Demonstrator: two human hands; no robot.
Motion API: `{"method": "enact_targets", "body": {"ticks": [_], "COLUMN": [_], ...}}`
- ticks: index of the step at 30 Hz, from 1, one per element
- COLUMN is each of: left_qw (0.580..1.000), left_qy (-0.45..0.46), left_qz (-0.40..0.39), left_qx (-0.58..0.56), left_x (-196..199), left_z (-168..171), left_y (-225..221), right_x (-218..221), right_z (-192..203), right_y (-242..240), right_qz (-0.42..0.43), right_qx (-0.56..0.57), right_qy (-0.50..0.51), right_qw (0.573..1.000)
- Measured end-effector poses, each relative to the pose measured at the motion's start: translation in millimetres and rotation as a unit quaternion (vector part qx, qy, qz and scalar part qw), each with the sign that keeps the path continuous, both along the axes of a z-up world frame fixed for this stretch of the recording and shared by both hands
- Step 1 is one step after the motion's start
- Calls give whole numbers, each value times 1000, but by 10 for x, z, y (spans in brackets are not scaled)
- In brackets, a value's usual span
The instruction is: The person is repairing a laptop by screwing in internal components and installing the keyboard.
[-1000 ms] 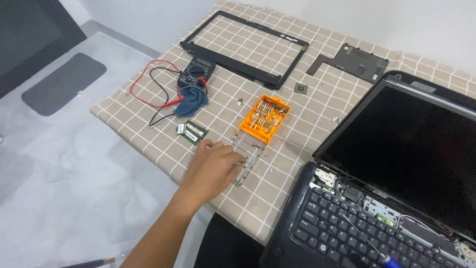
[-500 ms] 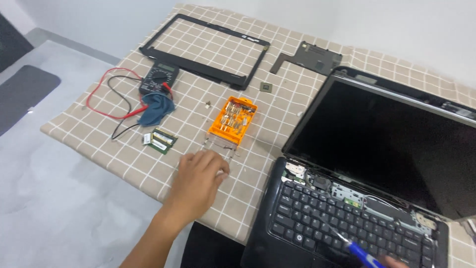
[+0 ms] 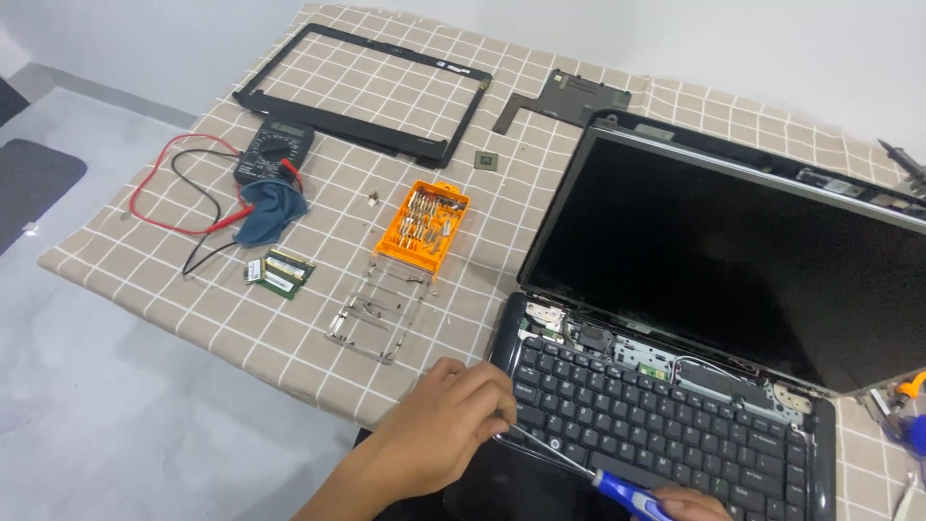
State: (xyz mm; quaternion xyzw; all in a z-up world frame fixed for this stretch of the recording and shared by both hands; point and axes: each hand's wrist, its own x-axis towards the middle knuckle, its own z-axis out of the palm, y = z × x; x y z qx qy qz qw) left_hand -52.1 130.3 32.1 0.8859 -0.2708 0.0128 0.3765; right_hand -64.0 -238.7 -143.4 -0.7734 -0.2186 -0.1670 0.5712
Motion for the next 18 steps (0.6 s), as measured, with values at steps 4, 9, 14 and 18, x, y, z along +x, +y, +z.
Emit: {"method": "enact_targets", "body": {"ticks": [4,9,14,18], "left_qw": [1000,1000,998,993], "left_qy": [9,17,-30,-65], "left_qz": [-8,3,-13,-32], "left_qx": [-12,3,49,88], "left_x": [23,50,71,80], "left_z": [-10,-44,-38,-93], "left_y": [-32,-92,-154,-218], "right_x": [-2,-92,-136,-141], "right_z": [-15,148,337,335], "right_y": [-310,-104,21,-93], "right_qz": [33,-37,-54,-35], "right_qx": [-107,-41,-29,-55], "right_qy": [67,114,119,90], "right_qw": [991,992,991,994]}}
